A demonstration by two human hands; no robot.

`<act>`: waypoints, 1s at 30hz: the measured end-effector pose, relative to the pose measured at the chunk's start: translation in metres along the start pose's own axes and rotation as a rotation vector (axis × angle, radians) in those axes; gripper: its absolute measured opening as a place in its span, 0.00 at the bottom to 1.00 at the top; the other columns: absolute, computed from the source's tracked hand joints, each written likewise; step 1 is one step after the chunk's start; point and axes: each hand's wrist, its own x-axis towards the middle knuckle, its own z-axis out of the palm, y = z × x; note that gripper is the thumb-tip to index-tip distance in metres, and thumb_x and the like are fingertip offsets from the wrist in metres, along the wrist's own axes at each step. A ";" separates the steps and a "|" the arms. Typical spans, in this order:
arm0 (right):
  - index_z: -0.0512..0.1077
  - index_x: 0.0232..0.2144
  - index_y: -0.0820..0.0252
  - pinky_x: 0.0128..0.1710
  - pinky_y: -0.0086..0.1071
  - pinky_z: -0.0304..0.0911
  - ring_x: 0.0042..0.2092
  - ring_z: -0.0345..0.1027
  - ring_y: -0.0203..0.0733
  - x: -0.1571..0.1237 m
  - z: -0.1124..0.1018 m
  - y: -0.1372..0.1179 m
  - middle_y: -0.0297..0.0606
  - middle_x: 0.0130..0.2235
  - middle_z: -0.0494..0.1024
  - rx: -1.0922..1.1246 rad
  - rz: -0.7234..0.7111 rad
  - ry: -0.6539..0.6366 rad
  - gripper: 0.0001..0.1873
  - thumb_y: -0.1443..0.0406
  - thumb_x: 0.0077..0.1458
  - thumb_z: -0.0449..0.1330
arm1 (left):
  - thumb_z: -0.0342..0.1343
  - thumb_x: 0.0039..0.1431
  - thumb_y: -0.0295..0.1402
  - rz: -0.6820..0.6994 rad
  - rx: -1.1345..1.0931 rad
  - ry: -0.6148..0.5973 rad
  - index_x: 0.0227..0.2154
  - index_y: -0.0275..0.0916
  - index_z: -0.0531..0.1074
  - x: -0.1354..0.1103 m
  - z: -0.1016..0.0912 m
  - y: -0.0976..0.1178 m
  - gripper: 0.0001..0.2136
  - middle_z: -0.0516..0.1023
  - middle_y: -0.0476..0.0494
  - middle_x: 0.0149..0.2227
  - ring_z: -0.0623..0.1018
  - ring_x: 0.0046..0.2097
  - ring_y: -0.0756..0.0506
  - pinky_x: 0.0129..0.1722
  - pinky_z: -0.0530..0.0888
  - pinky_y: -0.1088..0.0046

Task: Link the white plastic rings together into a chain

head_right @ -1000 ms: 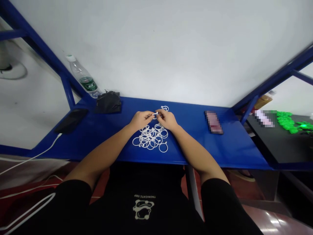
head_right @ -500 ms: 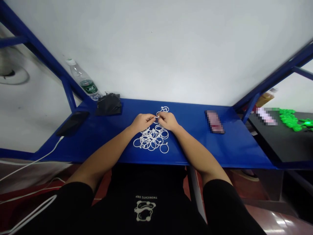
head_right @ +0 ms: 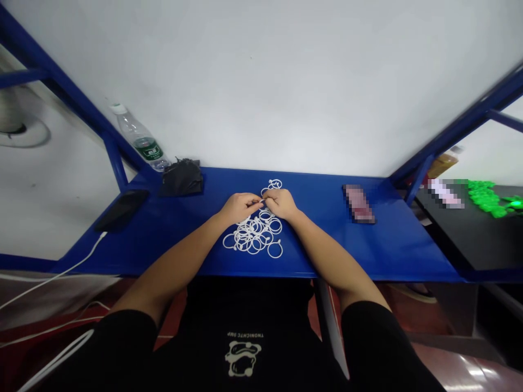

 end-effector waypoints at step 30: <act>0.82 0.41 0.55 0.44 0.32 0.67 0.46 0.76 0.44 -0.002 -0.033 0.000 0.39 0.45 0.82 -0.159 -0.003 -0.377 0.11 0.71 0.58 0.64 | 0.59 0.69 0.38 -0.029 0.080 -0.193 0.46 0.43 0.82 0.001 -0.007 0.002 0.10 0.84 0.44 0.44 0.82 0.42 0.45 0.44 0.75 0.67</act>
